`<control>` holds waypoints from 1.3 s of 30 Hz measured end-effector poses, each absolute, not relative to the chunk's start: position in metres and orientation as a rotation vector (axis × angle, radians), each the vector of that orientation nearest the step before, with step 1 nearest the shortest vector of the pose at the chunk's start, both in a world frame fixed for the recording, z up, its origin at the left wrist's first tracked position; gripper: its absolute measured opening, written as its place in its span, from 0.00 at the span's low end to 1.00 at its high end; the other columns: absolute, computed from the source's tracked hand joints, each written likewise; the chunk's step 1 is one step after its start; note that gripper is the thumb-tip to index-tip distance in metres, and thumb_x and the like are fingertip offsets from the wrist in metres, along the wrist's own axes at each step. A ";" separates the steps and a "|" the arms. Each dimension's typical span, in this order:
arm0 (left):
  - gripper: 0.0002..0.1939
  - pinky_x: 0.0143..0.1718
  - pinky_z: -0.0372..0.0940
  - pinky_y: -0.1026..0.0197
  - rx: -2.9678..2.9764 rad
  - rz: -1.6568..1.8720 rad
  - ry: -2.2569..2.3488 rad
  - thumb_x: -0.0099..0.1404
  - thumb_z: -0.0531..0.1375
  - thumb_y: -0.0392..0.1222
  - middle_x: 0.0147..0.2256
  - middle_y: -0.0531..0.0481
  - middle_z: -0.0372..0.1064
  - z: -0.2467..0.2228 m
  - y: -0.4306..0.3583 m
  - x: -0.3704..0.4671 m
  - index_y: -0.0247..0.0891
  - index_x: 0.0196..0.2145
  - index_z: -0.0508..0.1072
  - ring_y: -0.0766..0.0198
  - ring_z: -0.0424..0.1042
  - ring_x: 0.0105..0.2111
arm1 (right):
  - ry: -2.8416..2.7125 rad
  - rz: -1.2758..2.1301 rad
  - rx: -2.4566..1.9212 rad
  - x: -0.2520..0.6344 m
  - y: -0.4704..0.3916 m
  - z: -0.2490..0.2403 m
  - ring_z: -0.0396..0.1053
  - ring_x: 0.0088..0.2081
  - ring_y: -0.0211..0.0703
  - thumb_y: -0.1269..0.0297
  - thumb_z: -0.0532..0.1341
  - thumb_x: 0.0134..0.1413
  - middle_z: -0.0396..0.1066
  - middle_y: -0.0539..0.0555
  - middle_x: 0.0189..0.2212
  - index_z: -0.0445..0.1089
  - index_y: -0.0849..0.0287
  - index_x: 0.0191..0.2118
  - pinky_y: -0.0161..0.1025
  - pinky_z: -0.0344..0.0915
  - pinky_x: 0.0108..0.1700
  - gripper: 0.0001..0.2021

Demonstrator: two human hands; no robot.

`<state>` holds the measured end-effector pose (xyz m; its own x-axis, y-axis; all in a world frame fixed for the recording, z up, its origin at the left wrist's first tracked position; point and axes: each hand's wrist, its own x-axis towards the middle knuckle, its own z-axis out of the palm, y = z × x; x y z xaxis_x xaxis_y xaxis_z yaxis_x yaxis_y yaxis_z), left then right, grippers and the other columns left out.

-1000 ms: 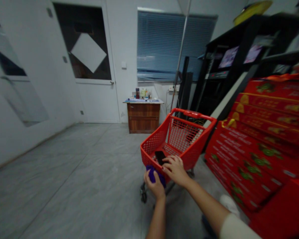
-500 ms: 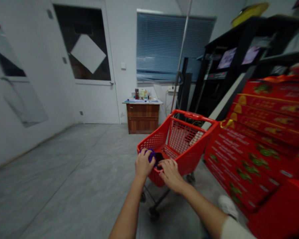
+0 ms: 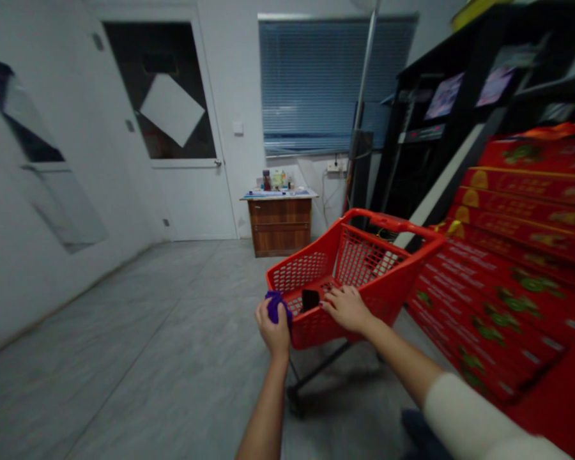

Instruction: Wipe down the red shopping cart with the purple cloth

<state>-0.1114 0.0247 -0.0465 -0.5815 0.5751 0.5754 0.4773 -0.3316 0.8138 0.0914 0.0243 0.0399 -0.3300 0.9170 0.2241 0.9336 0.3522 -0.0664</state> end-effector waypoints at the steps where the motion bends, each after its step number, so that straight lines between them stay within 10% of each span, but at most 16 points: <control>1: 0.17 0.55 0.61 0.52 1.271 2.155 1.784 0.65 0.54 0.50 0.46 0.43 0.66 -0.057 0.021 -0.105 0.38 0.47 0.69 0.57 0.66 0.49 | -2.388 -0.105 -1.665 0.089 0.025 0.039 0.63 0.48 0.51 0.49 0.45 0.66 0.73 0.54 0.46 0.74 0.51 0.44 0.50 0.51 0.54 0.23; 8: 0.17 0.56 0.59 0.49 0.859 2.181 1.906 0.64 0.55 0.50 0.44 0.42 0.66 -0.111 0.006 -0.067 0.38 0.46 0.69 0.54 0.65 0.50 | -2.360 -0.118 -1.707 0.085 0.027 0.038 0.62 0.49 0.51 0.50 0.43 0.67 0.72 0.54 0.47 0.74 0.49 0.46 0.51 0.50 0.54 0.23; 27: 0.18 0.57 0.59 0.50 1.124 2.384 1.922 0.67 0.54 0.49 0.52 0.38 0.63 -0.063 0.012 -0.072 0.37 0.49 0.70 0.53 0.62 0.55 | -2.285 -0.114 -1.718 0.066 0.020 0.033 0.60 0.50 0.52 0.54 0.45 0.67 0.72 0.53 0.47 0.73 0.48 0.45 0.52 0.48 0.56 0.19; 39: 0.13 0.40 0.64 0.61 2.246 0.835 2.111 0.66 0.55 0.43 0.48 0.48 0.68 0.023 0.023 -0.134 0.46 0.47 0.73 0.60 0.70 0.41 | -2.372 -0.209 -1.720 0.103 0.021 0.055 0.59 0.55 0.50 0.58 0.44 0.67 0.68 0.55 0.55 0.67 0.52 0.58 0.46 0.46 0.58 0.22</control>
<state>-0.1339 0.0229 0.0227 -0.0102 0.9156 0.4018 0.9428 -0.1251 0.3090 0.1025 0.0212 0.0546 -0.3004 0.9215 0.2461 0.9503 0.3112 -0.0050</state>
